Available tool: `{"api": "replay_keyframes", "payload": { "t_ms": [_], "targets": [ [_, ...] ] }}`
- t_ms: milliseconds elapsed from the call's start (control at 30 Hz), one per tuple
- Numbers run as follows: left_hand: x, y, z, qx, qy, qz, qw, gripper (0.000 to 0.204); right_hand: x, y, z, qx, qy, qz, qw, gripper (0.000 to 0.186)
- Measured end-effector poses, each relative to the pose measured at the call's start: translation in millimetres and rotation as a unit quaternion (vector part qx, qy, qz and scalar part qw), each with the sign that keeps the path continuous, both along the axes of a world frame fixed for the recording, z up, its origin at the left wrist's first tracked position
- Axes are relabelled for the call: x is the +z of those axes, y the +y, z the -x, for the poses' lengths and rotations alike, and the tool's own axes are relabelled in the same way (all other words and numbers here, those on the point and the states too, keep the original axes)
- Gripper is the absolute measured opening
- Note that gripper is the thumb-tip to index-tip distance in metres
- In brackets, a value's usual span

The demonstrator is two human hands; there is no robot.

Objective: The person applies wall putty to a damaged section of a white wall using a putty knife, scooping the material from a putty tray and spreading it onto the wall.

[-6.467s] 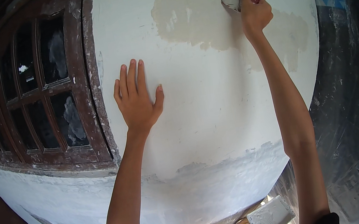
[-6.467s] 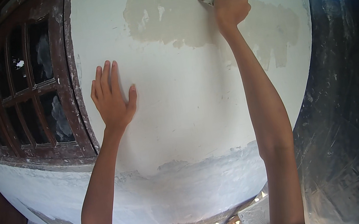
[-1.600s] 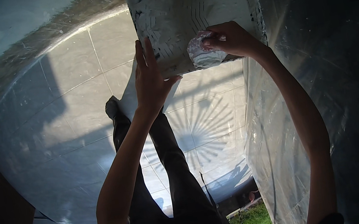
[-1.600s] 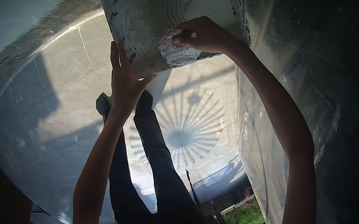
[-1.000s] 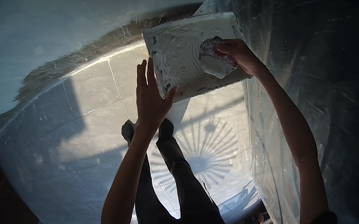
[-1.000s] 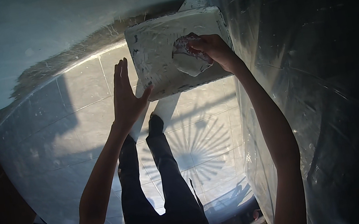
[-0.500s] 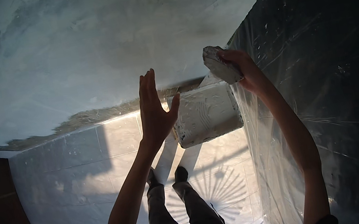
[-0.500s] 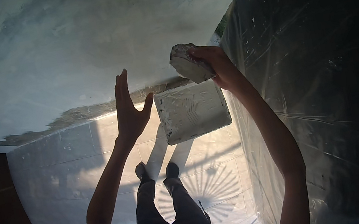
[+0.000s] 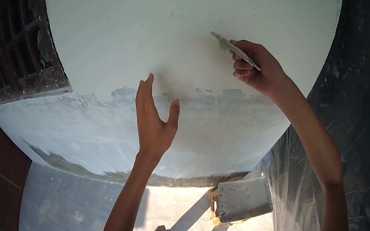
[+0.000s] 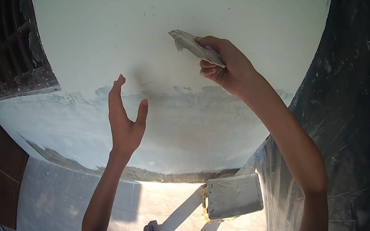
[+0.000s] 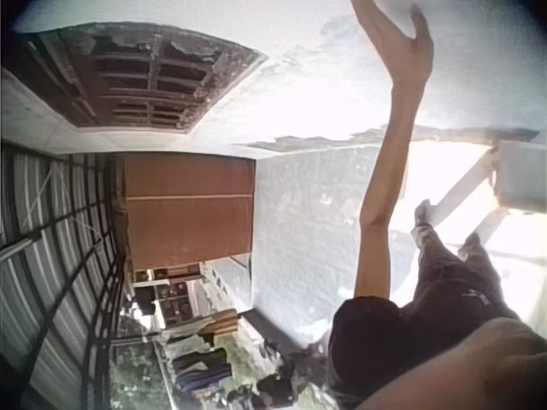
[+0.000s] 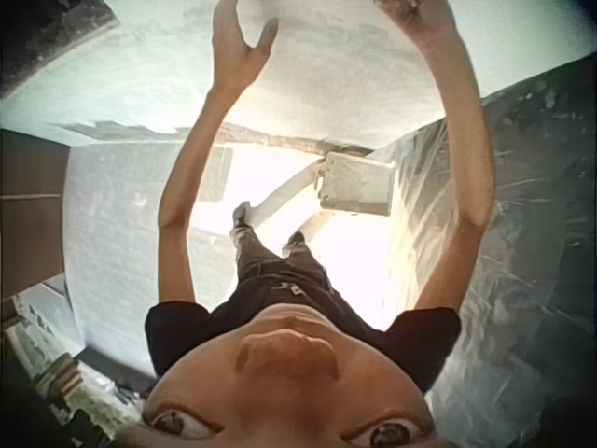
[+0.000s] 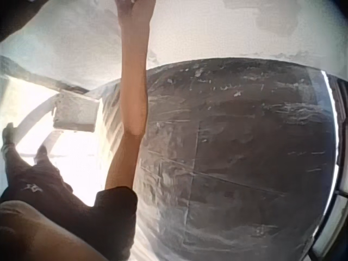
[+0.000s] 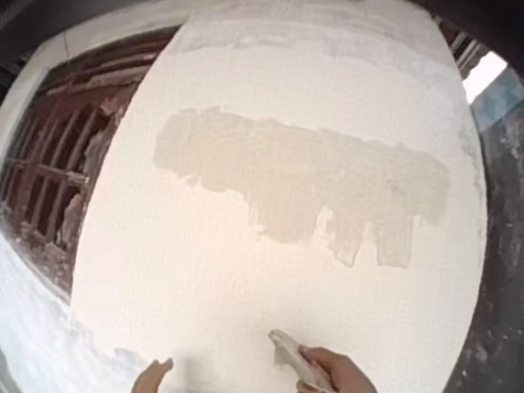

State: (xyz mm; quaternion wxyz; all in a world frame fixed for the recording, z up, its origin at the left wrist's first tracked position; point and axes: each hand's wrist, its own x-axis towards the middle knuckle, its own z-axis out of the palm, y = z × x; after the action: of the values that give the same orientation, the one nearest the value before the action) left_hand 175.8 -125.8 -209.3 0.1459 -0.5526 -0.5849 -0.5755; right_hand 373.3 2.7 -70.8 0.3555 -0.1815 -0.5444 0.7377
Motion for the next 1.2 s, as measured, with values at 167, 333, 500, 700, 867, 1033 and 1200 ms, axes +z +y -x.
{"api": "replay_keyframes", "payload": {
  "t_ms": [167,333,500,700,867,1033,1200],
  "targets": [
    [59.8,-3.1,89.4,0.041,0.054,-0.046,0.997,0.064,76.2,-14.7,88.0,-0.026,0.022,-0.044,0.998,0.02],
    [127.0,1.5,185.9,0.069,0.101,-0.095,0.988,0.06,138.4,-13.9,171.5,-0.067,0.062,-0.096,0.991,0.014],
    [172.3,16.3,266.9,0.11,0.161,-0.17,0.966,0.056,192.5,-25.6,241.7,-0.164,0.082,-0.17,0.968,0.014],
    [195.0,38.4,314.0,0.13,0.214,-0.206,0.946,0.057,248.7,-28.3,305.5,-0.329,0.059,-0.297,0.894,0.02],
    [182.9,57.2,330.6,0.154,0.248,-0.223,0.93,0.056,280.7,-28.0,339.3,-0.434,0.044,-0.385,0.813,0.019],
    [179.9,68.0,333.8,0.179,0.252,-0.23,0.923,0.057,290.3,-17.1,354.4,-0.565,0.068,-0.632,0.526,0.028],
    [177.6,68.4,336.4,0.176,0.261,-0.23,0.921,0.057,297.0,-31.9,358.8,-0.551,0.051,-0.723,0.413,0.027]
  ]
}}
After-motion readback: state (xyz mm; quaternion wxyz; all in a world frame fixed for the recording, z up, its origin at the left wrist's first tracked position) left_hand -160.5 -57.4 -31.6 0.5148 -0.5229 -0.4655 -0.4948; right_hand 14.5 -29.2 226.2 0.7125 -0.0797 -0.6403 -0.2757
